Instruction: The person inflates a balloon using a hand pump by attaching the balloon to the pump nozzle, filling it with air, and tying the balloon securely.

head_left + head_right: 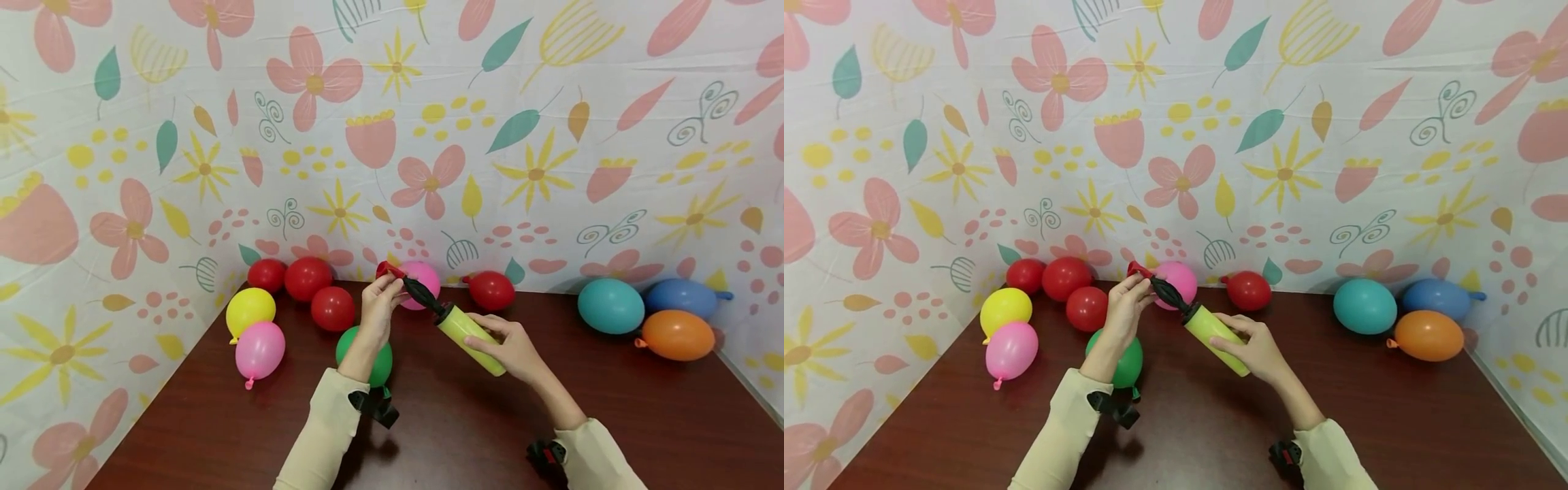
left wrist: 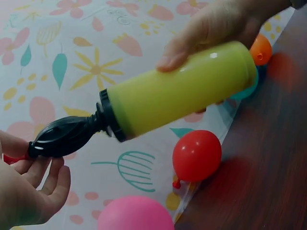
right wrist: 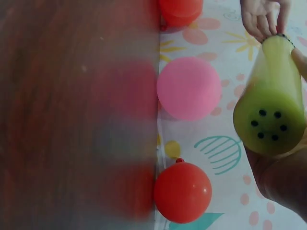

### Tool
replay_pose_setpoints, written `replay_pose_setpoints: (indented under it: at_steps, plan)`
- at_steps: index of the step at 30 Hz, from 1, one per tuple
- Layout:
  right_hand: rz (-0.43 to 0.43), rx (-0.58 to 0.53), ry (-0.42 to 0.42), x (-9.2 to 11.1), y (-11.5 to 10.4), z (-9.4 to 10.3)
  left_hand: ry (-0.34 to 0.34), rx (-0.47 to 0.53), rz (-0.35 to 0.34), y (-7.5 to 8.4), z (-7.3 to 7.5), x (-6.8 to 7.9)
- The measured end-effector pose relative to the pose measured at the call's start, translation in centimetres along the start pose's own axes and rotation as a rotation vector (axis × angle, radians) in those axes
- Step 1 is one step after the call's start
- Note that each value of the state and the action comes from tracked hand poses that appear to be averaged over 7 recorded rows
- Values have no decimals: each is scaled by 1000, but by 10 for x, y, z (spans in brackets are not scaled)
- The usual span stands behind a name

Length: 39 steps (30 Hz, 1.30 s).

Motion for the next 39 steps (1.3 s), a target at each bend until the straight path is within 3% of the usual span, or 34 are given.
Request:
replay_pose_setpoints:
  at_steps: [3,17,23,28,33,39]
  plan:
    - [-5,3,21,-1,1,-5,-12,76,5,-1,-5,0]
    - [-18,3,56,0,-1,-26,-59,195,-58,-19,-22,-8]
    - [-28,-24,75,2,-4,-36,75,95,-245,-22,-32,-10]
    - [-10,-39,-26,6,-5,-44,167,-12,-354,-18,-35,-13]
    - [-68,-124,-158,9,-2,-40,232,-51,-353,-8,-29,-30]
    - [-94,-74,-100,26,-7,-25,353,-37,-244,5,7,-70]
Point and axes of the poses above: each hand's wrist, its own x-axis away from the middle knuckle, its own z-axis out of the back of the hand, y = z × x, the point moved 2 cm from there along -x, towards the middle knuckle, and after that the axes turned 7 degrees about y, right-handed, at the moved point
